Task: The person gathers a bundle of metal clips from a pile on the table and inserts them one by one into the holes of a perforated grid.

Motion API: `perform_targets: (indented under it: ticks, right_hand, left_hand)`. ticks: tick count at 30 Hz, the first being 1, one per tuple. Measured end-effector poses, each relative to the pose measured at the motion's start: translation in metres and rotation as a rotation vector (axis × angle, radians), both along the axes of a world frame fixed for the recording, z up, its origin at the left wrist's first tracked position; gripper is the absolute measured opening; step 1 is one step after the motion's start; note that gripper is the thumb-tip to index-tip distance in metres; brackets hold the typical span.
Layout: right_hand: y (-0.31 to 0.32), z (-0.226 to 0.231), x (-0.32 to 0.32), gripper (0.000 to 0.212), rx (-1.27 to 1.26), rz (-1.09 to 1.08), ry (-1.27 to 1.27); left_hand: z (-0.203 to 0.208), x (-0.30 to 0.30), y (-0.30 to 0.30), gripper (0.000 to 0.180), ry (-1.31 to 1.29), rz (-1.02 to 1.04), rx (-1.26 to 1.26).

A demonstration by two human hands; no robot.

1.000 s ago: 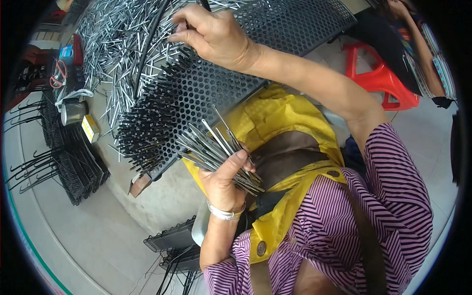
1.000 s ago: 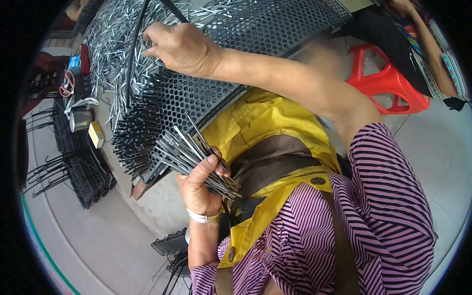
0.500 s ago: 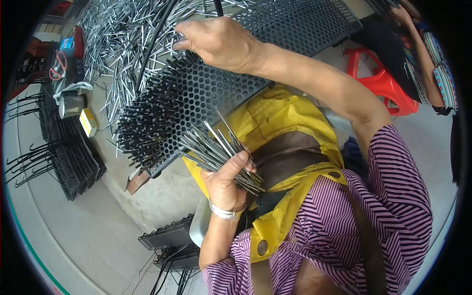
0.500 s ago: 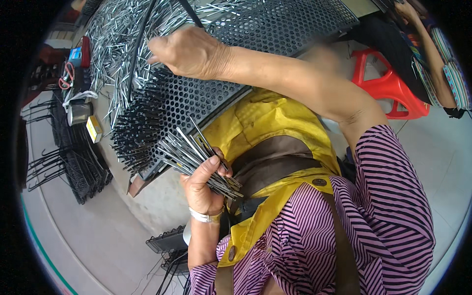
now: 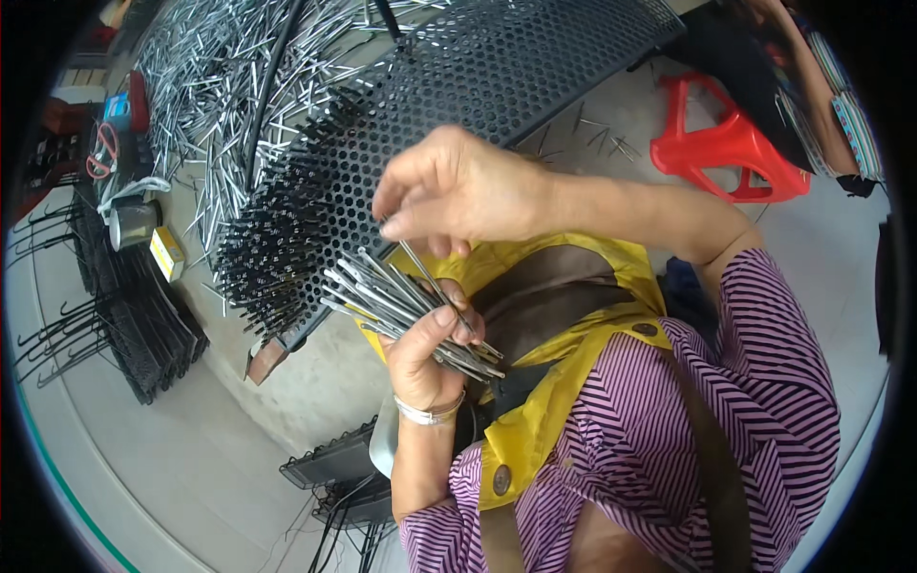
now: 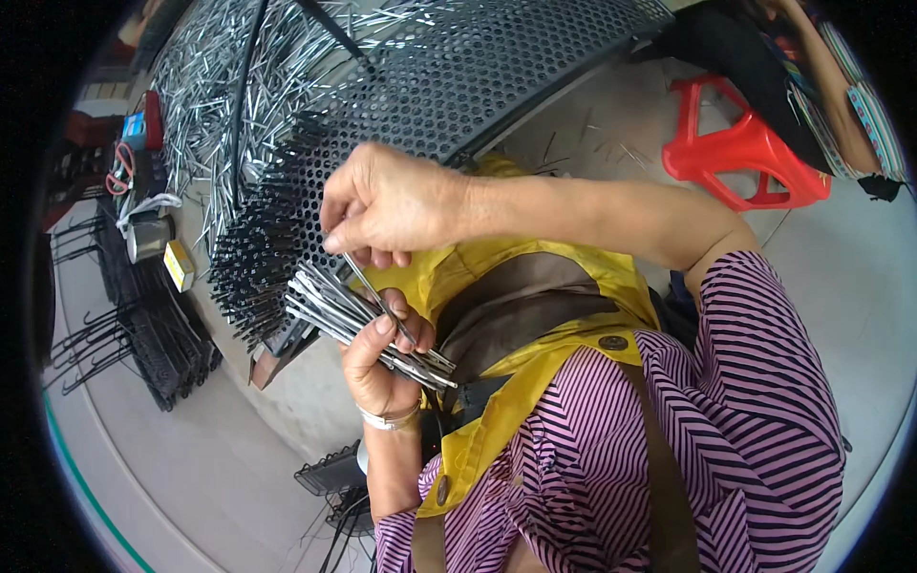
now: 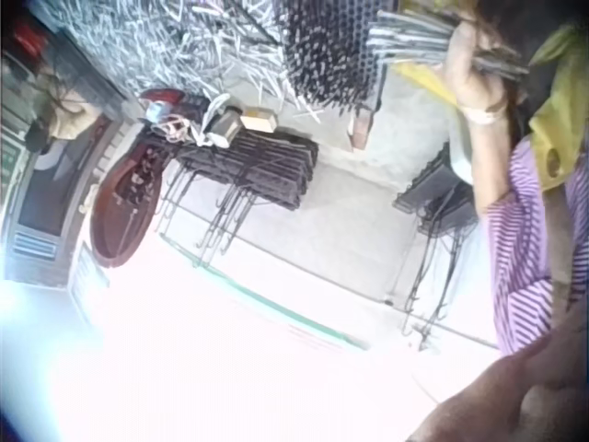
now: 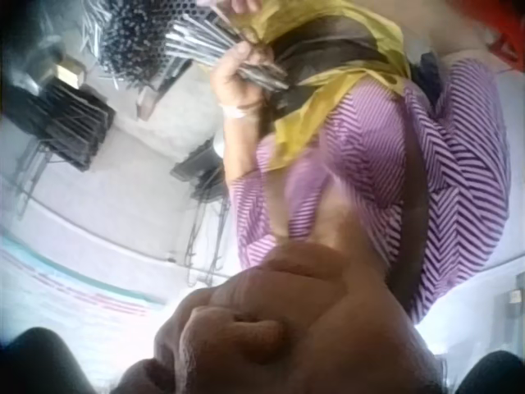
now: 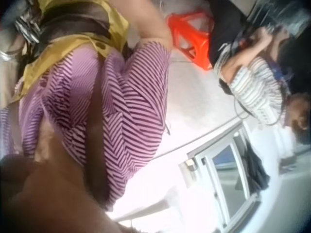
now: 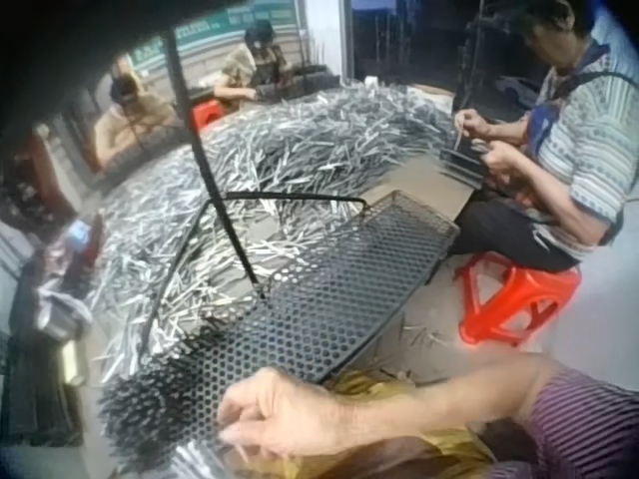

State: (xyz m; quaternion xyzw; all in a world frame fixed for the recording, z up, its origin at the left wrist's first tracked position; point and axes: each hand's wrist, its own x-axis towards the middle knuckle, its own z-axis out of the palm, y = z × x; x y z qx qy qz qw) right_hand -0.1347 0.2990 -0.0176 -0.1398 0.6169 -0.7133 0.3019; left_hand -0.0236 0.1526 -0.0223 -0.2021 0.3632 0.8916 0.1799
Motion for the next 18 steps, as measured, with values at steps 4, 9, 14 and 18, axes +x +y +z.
perform_targets:
  ticks: [4, 9, 14, 18]
  right_hand:
    - [0.005, 0.009, 0.001, 0.014, -0.044, -0.020, -0.010]
    - [0.003, 0.006, -0.033, 0.009, 0.001, -0.428, 0.451]
    - [-0.026, -0.006, -0.066, 0.009, 0.054, -0.850, 1.242]
    - [-0.042, -0.014, -0.071, 0.013, 0.080, -0.766, 1.374]
  left_hand:
    - [0.000, 0.003, 0.000, 0.028, 0.016, -0.054, -0.028]
    - [-0.011, 0.002, 0.000, 0.020, -0.056, 0.041, -0.012]
    - [-0.010, 0.001, 0.005, 0.026, -0.143, 0.093, 0.041]
    - [-0.003, 0.001, 0.006, 0.021, -0.127, 0.089, -0.014]
